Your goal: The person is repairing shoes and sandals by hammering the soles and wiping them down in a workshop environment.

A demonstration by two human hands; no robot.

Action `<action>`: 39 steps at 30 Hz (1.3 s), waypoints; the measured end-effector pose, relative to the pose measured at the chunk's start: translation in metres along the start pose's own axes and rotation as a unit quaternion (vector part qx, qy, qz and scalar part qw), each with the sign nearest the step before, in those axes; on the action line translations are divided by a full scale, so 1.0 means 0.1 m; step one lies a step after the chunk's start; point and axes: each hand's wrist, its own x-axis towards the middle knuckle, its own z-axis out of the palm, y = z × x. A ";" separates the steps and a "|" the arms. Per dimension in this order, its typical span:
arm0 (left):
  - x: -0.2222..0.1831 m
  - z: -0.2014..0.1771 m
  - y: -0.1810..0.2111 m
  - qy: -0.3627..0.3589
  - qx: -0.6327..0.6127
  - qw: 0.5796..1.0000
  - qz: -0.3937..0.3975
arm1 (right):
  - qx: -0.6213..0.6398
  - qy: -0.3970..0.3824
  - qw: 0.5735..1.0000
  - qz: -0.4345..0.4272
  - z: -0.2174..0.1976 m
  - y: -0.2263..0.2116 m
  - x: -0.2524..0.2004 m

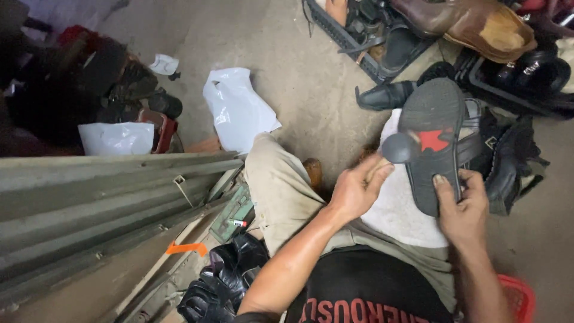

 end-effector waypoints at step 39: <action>-0.84 -0.33 0.50 -0.085 0.095 0.992 0.019 | 0.179 -0.072 0.981 0.015 -0.08 -0.93 -0.10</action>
